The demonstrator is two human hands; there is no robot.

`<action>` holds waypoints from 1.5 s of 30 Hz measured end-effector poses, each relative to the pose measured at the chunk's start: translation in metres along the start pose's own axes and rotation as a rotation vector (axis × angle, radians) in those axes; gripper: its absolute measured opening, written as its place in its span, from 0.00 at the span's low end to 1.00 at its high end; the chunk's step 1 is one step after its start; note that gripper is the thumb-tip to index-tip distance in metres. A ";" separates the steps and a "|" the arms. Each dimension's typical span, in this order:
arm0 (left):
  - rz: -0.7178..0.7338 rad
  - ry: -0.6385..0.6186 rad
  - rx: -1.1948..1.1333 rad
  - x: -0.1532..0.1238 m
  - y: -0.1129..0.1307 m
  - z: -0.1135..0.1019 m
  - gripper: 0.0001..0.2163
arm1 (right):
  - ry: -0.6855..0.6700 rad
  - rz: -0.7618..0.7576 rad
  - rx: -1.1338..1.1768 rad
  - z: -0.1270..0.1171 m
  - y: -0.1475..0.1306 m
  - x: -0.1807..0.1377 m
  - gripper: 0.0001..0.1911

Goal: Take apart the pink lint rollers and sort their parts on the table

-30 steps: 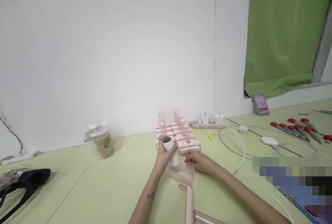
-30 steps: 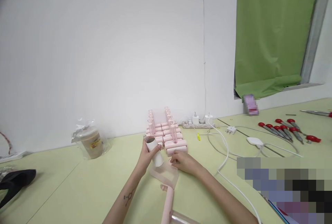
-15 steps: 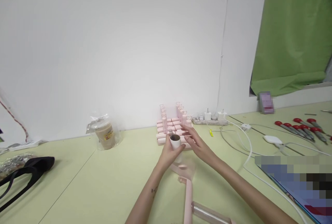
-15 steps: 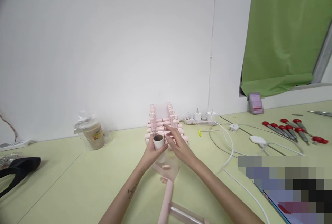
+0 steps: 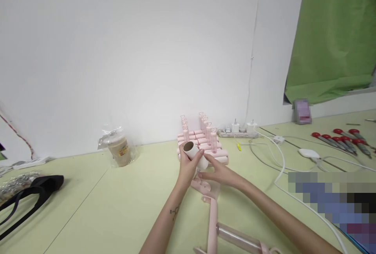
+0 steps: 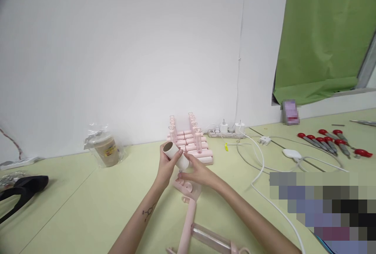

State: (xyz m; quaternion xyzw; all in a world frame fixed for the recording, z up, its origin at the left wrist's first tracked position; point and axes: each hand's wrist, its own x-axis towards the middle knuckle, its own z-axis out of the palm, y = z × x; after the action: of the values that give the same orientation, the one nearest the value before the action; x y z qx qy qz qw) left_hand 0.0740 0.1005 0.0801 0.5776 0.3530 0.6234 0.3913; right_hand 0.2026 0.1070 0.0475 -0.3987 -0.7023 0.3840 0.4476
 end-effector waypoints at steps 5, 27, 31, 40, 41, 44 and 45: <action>0.093 0.128 -0.095 -0.005 0.022 0.001 0.20 | 0.082 0.072 0.150 0.020 0.000 -0.002 0.15; 0.561 -0.715 1.187 -0.011 -0.024 -0.019 0.14 | 0.653 0.071 0.504 -0.057 -0.040 -0.079 0.13; 0.539 -0.738 1.221 -0.016 -0.038 -0.017 0.17 | 0.646 0.098 0.509 -0.057 -0.040 -0.078 0.13; 0.318 -0.574 1.291 -0.009 -0.040 -0.034 0.23 | 0.429 0.118 0.250 -0.052 -0.036 -0.082 0.18; 0.278 -0.524 1.316 -0.003 -0.039 -0.045 0.21 | 0.335 0.106 0.133 -0.051 -0.034 -0.082 0.19; 0.098 -0.315 1.408 0.012 -0.041 -0.085 0.15 | 0.013 0.025 -0.332 -0.043 -0.027 -0.087 0.20; 0.035 -0.243 1.432 0.015 -0.043 -0.098 0.14 | -0.071 -0.010 -0.475 -0.038 -0.024 -0.089 0.19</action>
State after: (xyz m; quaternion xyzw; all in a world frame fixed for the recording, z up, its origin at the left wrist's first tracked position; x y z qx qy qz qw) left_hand -0.0208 0.1342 0.0406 0.7629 0.6193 0.1770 -0.0562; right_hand 0.2583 0.0241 0.0519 -0.4755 -0.7902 0.2196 0.3182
